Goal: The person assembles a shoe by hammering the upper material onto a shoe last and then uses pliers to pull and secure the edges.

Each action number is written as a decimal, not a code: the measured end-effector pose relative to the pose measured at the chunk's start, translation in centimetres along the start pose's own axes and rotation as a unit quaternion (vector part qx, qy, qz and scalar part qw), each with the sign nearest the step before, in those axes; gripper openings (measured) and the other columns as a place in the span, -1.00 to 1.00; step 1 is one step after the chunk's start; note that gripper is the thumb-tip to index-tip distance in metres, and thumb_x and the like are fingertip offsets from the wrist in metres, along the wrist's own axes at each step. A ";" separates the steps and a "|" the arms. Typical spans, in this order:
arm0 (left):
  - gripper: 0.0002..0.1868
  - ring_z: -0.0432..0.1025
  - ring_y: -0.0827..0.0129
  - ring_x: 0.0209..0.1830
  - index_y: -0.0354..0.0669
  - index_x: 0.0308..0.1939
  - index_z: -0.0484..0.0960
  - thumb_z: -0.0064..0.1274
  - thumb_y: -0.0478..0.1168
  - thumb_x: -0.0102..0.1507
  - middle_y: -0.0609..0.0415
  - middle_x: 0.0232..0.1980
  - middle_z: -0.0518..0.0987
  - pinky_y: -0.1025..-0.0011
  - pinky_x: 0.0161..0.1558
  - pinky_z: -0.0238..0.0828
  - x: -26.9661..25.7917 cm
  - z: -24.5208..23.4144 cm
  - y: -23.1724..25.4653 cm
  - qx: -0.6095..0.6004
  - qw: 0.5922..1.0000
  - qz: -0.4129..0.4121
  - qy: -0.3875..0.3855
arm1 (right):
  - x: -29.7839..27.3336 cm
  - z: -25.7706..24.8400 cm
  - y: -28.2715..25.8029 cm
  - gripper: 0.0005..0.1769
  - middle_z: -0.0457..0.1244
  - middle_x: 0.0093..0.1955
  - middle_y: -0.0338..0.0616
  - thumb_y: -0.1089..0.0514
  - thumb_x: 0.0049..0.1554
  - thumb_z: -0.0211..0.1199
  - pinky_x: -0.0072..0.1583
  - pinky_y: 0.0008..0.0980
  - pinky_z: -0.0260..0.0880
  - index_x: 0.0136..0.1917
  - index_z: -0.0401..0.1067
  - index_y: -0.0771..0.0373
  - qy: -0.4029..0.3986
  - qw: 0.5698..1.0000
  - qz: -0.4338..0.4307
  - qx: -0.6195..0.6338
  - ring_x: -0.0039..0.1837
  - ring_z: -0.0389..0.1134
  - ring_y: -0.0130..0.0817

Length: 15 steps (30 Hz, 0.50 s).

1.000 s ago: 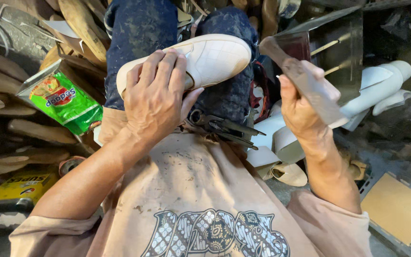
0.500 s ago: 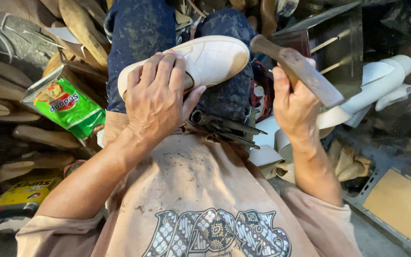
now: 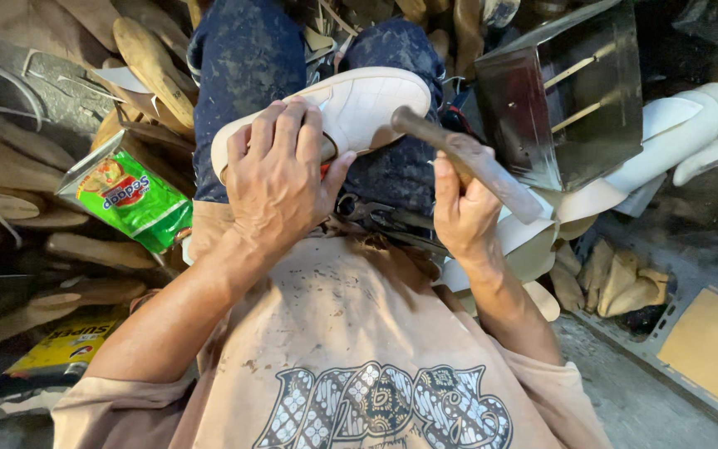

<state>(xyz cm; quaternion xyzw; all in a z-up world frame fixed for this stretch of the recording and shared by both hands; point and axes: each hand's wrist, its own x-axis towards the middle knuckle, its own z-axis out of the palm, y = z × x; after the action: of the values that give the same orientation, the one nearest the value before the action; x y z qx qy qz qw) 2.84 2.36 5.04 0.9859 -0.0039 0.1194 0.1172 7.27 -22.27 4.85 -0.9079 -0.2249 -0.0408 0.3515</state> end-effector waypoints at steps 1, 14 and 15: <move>-0.44 0.47 0.21 0.14 -0.17 0.11 0.58 0.07 0.24 0.34 0.05 0.15 0.58 0.24 -0.02 0.33 -0.2 0.2 0.2 0.001 1.000 -0.002 -0.002 | 0.5 0.1 -0.3 -0.65 0.26 -0.02 0.15 0.09 0.38 0.06 -0.05 -0.13 0.38 0.04 0.44 0.47 -0.002 1.000 0.001 0.001 -0.08 0.39 -0.01; -0.44 0.50 0.18 0.16 -0.16 0.10 0.59 0.11 0.23 0.32 0.02 0.16 0.61 0.23 0.00 0.36 -1.1 1.1 0.8 0.011 1.000 0.002 0.023 | 8.5 -0.2 -1.6 -0.67 0.38 -0.09 0.27 0.06 0.36 0.15 -0.11 0.14 0.27 0.12 0.39 0.44 -0.211 0.975 -0.016 -0.064 -0.08 0.33 0.43; -0.45 0.50 0.18 0.15 -0.16 0.09 0.59 0.07 0.25 0.35 0.02 0.14 0.62 0.24 0.00 0.36 -1.2 1.0 0.7 0.015 1.000 -0.002 0.022 | 8.7 -0.3 -1.8 -0.67 0.37 -0.09 0.27 0.05 0.36 0.12 -0.11 0.18 0.24 0.16 0.37 0.41 -0.238 0.969 0.001 -0.070 -0.08 0.31 0.46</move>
<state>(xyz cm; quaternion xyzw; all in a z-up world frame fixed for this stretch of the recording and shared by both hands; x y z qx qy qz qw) 1.87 1.41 4.00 0.9846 0.0025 0.1412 0.1028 14.30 -17.92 8.20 -0.9140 -0.2980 0.1608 0.2236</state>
